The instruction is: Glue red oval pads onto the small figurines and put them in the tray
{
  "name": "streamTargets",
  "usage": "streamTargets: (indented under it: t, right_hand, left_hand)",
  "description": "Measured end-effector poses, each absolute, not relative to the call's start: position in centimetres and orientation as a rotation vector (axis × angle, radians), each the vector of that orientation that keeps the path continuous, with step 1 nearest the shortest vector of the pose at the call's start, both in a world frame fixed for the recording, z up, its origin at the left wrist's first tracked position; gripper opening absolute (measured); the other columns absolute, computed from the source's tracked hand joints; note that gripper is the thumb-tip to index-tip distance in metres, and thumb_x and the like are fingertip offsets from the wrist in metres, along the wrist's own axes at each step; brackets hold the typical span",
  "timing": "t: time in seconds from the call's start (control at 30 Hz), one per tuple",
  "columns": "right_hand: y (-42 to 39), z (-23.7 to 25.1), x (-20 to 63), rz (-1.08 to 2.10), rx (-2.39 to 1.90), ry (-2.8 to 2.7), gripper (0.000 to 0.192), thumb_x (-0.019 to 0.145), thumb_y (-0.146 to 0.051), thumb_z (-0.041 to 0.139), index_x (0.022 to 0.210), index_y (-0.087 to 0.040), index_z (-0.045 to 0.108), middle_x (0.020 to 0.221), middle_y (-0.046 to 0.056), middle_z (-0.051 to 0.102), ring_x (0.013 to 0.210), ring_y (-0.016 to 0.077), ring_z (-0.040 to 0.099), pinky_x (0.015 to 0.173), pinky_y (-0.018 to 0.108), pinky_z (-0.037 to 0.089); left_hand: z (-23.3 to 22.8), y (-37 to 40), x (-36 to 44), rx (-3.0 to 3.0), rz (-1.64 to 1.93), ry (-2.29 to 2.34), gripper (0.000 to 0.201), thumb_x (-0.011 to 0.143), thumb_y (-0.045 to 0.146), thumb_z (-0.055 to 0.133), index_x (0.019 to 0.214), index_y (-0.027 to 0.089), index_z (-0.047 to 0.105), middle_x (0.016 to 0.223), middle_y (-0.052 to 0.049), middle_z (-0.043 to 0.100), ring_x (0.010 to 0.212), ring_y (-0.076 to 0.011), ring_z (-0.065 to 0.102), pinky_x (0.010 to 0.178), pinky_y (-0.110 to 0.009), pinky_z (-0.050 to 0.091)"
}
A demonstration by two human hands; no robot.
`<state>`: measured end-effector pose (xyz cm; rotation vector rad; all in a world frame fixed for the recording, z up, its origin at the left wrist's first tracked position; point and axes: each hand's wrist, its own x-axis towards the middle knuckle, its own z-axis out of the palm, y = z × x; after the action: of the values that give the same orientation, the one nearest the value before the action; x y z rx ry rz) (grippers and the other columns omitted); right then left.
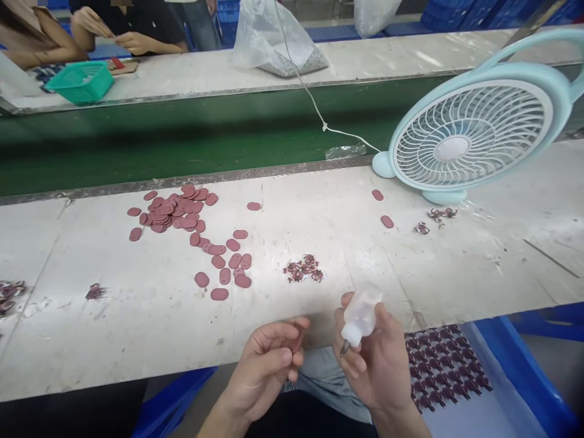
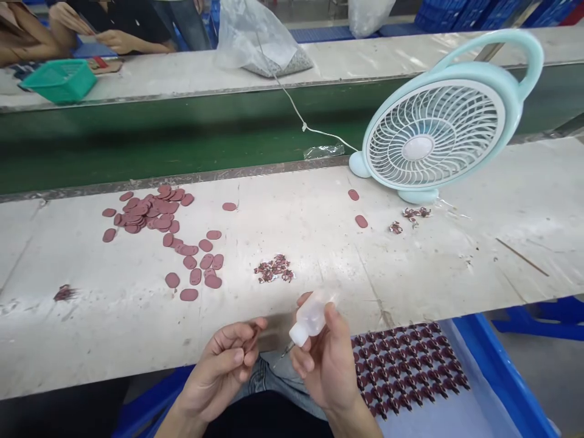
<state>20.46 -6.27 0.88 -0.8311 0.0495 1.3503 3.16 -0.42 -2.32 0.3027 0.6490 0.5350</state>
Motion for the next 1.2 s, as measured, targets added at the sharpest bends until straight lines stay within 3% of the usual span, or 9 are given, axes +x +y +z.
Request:
streamTargets:
  t: [0.07, 0.17, 0.3, 0.43, 0.57, 0.73, 0.9, 1.03, 1.2]
  right_hand:
    - [-6.6, 0.7, 19.9, 1.375, -0.837, 0.083, 0.043, 0.089, -0.062, 0.064, 0.099, -0.021, 0.07, 0.055, -0.007, 0.049, 0.036, 0.0021, 0.024, 0.033, 0.013, 0.034]
    - [-7.2, 0.1, 18.9, 1.401, -0.821, 0.099, 0.045, 0.091, -0.063, 0.062, 0.101, -0.02, 0.07, 0.055, -0.007, 0.048, 0.036, 0.0026, 0.024, 0.034, 0.014, 0.032]
    - [-8.0, -0.3, 17.7, 1.41, -0.89, 0.026, 0.046, 0.091, -0.063, 0.062, 0.096, -0.017, 0.071, 0.067, -0.001, 0.054, 0.049, 0.009, 0.043, 0.04, 0.019, 0.04]
    - [-8.4, -0.6, 17.0, 1.478, -0.926, -0.034, 0.045, 0.09, -0.061, 0.064, 0.098, -0.018, 0.073, 0.086, 0.007, 0.063, 0.067, 0.0161, 0.053, 0.051, 0.025, 0.046]
    - [-8.7, -0.9, 17.2, 1.513, -0.942, -0.07, 0.04, 0.086, -0.055, 0.072, 0.1, -0.018, 0.077, 0.096, 0.01, 0.067, 0.067, 0.0148, 0.052, 0.051, 0.023, 0.041]
    - [-8.7, -0.7, 18.1, 1.569, -0.94, -0.077, 0.037, 0.085, -0.048, 0.076, 0.106, -0.017, 0.078, 0.095, 0.01, 0.069, 0.064, 0.0115, 0.049, 0.049, 0.02, 0.033]
    - [-8.4, -0.2, 18.6, 1.601, -0.96, -0.067, 0.035, 0.083, -0.047, 0.079, 0.099, -0.016, 0.079, 0.084, 0.007, 0.065, 0.061, 0.0102, 0.045, 0.048, 0.019, 0.031]
    - [-8.4, 0.7, 18.7, 1.562, -0.984, 0.0, 0.04, 0.082, -0.051, 0.079, 0.101, -0.015, 0.078, 0.081, 0.006, 0.064, 0.063, 0.0114, 0.047, 0.049, 0.019, 0.034]
    - [-8.6, 1.7, 19.3, 1.366, -1.068, 0.055, 0.051, 0.079, -0.06, 0.079, 0.109, -0.019, 0.072, 0.072, 0.0, 0.061, 0.048, 0.0059, 0.042, 0.042, 0.017, 0.035]
  left_hand:
    - [-2.3, -0.4, 3.4, 0.32, 0.531, 0.673, 0.019, 0.074, 0.011, 0.085, 0.09, 0.019, 0.078, 0.12, -0.007, 0.074, 0.071, -0.0069, 0.07, 0.059, -0.011, 0.056]
    - [-2.3, -0.7, 3.6, 0.44, 0.588, 0.694, 0.025, 0.077, 0.01, 0.084, 0.096, 0.024, 0.074, 0.118, -0.004, 0.072, 0.074, -0.0097, 0.073, 0.059, -0.012, 0.056]
    - [-3.0, -1.4, 3.6, 0.797, 0.761, 0.76, 0.025, 0.085, 0.009, 0.076, 0.101, 0.025, 0.067, 0.126, -0.002, 0.063, 0.088, -0.0138, 0.075, 0.08, -0.023, 0.062]
    - [-4.1, -1.4, 3.1, 1.346, 0.956, 0.828, 0.041, 0.085, 0.006, 0.074, 0.118, 0.027, 0.062, 0.125, -0.006, 0.061, 0.11, -0.0216, 0.07, 0.094, -0.034, 0.061]
    - [-4.5, -1.0, 2.8, 1.832, 1.031, 0.848, 0.053, 0.081, 0.001, 0.076, 0.126, 0.023, 0.061, 0.119, -0.008, 0.065, 0.115, -0.0204, 0.064, 0.101, -0.032, 0.056]
    - [-3.8, -1.5, 2.6, 1.553, 0.832, 0.827, 0.047, 0.086, 0.015, 0.075, 0.129, 0.027, 0.062, 0.125, -0.01, 0.064, 0.116, -0.0232, 0.065, 0.096, -0.033, 0.06]
    - [-2.8, -1.4, 2.4, 1.313, 0.69, 0.835, 0.033, 0.091, 0.021, 0.07, 0.124, 0.027, 0.072, 0.129, -0.011, 0.068, 0.125, -0.0283, 0.062, 0.107, -0.039, 0.054]
    - [-2.7, -1.2, 2.7, 1.032, 0.721, 0.842, 0.027, 0.09, 0.023, 0.072, 0.116, 0.024, 0.075, 0.124, -0.012, 0.072, 0.12, -0.0292, 0.065, 0.099, -0.037, 0.058]
    - [-2.7, -1.6, 3.3, 0.644, 0.709, 0.773, 0.029, 0.086, 0.018, 0.076, 0.114, 0.026, 0.075, 0.122, -0.012, 0.075, 0.084, -0.0198, 0.075, 0.06, -0.021, 0.058]
